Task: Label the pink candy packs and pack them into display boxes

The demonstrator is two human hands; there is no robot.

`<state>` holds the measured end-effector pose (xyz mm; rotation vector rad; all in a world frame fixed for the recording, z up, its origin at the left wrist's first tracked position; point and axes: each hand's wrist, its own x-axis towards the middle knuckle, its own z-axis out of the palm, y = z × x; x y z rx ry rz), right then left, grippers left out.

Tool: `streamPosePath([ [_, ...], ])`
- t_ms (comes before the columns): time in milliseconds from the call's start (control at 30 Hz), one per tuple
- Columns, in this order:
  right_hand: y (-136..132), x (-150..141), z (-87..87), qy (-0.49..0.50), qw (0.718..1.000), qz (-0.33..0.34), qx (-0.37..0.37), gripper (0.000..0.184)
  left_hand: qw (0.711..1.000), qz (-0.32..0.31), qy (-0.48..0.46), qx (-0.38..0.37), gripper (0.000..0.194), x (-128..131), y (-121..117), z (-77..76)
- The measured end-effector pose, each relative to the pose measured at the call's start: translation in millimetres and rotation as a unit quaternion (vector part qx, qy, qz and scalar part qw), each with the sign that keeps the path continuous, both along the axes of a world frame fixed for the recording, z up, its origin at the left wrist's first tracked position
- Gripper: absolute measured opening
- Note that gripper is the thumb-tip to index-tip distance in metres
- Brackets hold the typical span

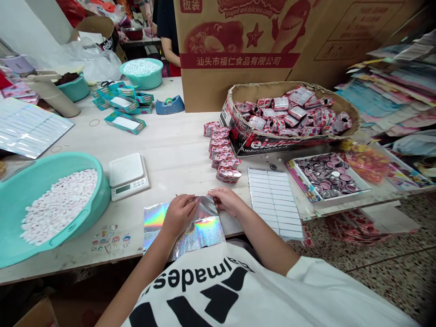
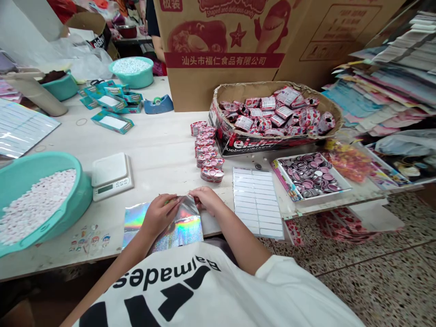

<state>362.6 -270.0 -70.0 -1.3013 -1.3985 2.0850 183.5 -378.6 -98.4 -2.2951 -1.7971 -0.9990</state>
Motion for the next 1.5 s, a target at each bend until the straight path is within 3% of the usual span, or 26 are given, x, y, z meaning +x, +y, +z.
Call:
streamPosePath([
  [267, -11.5, 3.9, -13.0, -0.048, 0.987, -0.062, 0.141, 0.025, 0.995, 0.048, 0.014, -0.082, 0.02, 1.4, 6.5, 2.9],
  [367, -24.1, 18.5, -10.5, -0.091, 0.963, -0.007, 0.253, 0.035, 0.991, 0.058, 0.025, -0.12, 0.022, 6.5, 8.8, 13.9],
  [467, -36.0, 42.8, -2.6, -0.087, 0.903, 0.118, 0.404, 0.048, 0.982, 0.074, 0.05, -0.164, 0.026, 2.6, -0.4, 35.5],
  [567, -44.3, 67.0, 3.3, -0.079, 0.821, 0.249, 0.508, 0.056, 0.967, 0.051, 0.096, -0.229, 0.044, -24.9, -32.4, 56.3],
  [667, -48.7, 79.2, 0.7, -0.108, 0.783, 0.312, 0.526, 0.056, 0.946, 0.016, 0.122, -0.299, 0.055, -68.6, -85.0, 61.2],
  [767, -47.2, 75.0, -8.0, -0.104, 0.79, 0.306, 0.521, 0.047, 0.925, 0.029, 0.109, -0.363, 0.059, -101.3, -136.6, 52.0],
  [867, -38.3, 57.4, -15.1, -0.063, 0.83, 0.247, 0.496, 0.026, 0.921, 0.047, 0.053, -0.382, 0.061, -108.8, -161.7, 41.1],
  [967, -26.8, 34.5, -15.8, -0.081, 0.881, 0.159, 0.438, 0.022, 0.931, 0.145, -0.066, -0.327, 0.042, -100.0, -154.9, 35.3],
  [1033, -22.1, 20.8, -14.2, -0.139, 0.903, 0.107, 0.392, 0.027, 0.916, 0.244, -0.149, -0.28, 0.039, -91.3, -141.1, 33.5],
  [1100, -21.2, 10.8, -13.2, -0.188, 0.911, 0.069, 0.361, 0.025, 0.888, 0.337, -0.188, -0.25, 0.041, -81.9, -127.6, 31.6],
  [1167, -22.9, 5.4, -14.7, -0.213, 0.903, 0.036, 0.372, 0.024, 0.88, 0.399, -0.158, -0.203, 0.049, -72.0, -118.1, 28.7],
  [1233, -24.5, 4.1, -18.8, -0.218, 0.878, 0.016, 0.426, 0.032, 0.904, 0.398, -0.079, -0.139, 0.047, -61.6, -113.1, 25.0],
  [1333, -23.6, 7.5, -25.8, -0.196, 0.844, 0.001, 0.499, 0.043, 0.951, 0.281, 0.039, -0.123, 0.029, -44.9, -109.9, 20.9],
  [1400, -22.4, 10.2, -27.0, -0.187, 0.828, 0.016, 0.529, 0.039, 0.96, 0.232, 0.068, -0.143, 0.03, -33.6, -108.0, 20.7],
  [1500, -24.6, 8.5, -18.0, -0.193, 0.781, 0.1, 0.586, 0.033, 0.954, 0.243, 0.081, -0.154, 0.033, -20.2, -104.8, 24.1],
])
